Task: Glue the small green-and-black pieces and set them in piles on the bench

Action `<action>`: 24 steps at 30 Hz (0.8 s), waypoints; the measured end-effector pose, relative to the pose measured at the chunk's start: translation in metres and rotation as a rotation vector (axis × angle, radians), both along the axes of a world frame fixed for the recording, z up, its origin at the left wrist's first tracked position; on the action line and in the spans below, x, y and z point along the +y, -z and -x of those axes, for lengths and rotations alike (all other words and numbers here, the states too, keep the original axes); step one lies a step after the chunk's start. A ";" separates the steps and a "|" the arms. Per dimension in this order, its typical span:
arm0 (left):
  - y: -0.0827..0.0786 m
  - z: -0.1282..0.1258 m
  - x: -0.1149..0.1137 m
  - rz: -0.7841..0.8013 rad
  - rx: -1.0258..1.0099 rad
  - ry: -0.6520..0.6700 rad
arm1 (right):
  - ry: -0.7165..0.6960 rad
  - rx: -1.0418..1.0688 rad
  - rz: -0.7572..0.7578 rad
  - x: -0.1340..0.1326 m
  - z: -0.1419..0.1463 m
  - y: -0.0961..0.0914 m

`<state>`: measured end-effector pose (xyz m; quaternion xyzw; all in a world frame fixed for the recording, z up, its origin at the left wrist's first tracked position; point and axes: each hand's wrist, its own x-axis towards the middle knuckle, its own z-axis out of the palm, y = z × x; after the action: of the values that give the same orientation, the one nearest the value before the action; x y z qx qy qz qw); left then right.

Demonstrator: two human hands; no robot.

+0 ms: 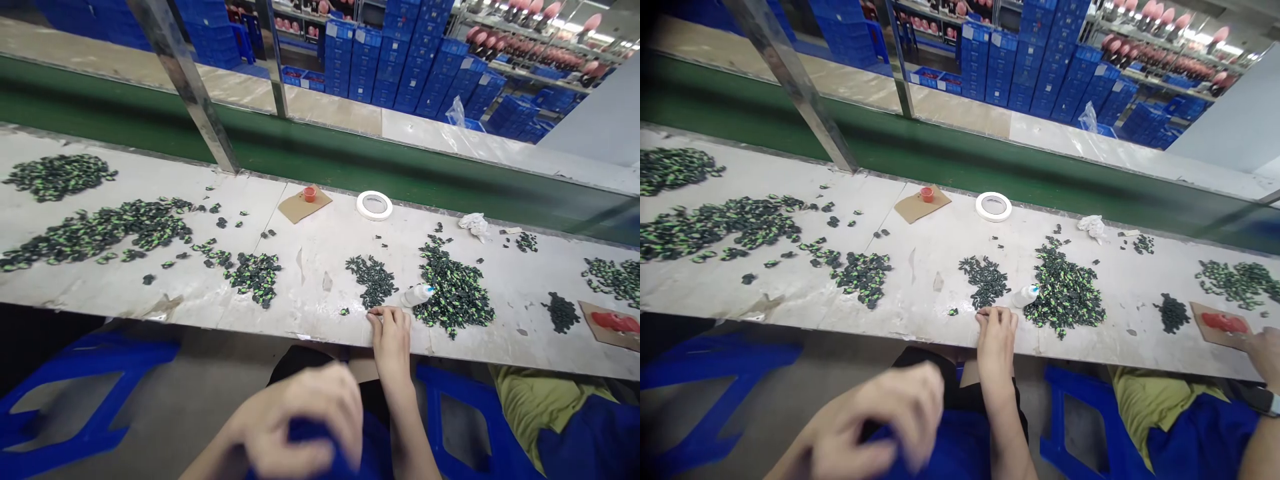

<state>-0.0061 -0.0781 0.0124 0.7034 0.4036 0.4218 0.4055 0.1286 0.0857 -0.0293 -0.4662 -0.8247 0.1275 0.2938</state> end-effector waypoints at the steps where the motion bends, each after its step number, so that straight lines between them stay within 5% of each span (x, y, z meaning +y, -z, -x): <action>1: -0.004 0.007 0.025 0.004 0.055 -0.230 | 0.002 -0.006 -0.004 0.000 0.001 0.001; 3: -0.001 0.014 0.063 -0.037 0.227 -0.711 | 0.003 -0.008 -0.009 0.000 0.003 0.002; 5: 0.012 0.015 0.083 -0.053 0.361 -0.927 | 0.005 0.003 -0.008 0.000 0.004 0.002; 11: 0.046 0.009 0.089 -0.076 0.441 -0.906 | -0.035 0.179 0.135 -0.004 0.002 -0.005; 16: 0.038 0.008 0.092 -0.005 0.292 -0.851 | -0.103 0.434 0.420 -0.011 0.005 -0.011; 24: 0.032 0.005 0.090 -0.004 0.106 -0.816 | -0.195 0.570 0.500 -0.013 0.011 -0.020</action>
<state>-0.0114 0.0115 -0.0192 0.5073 0.6688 0.5120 0.1822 0.1180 0.0726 -0.0091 -0.3887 -0.6938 0.4762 0.3751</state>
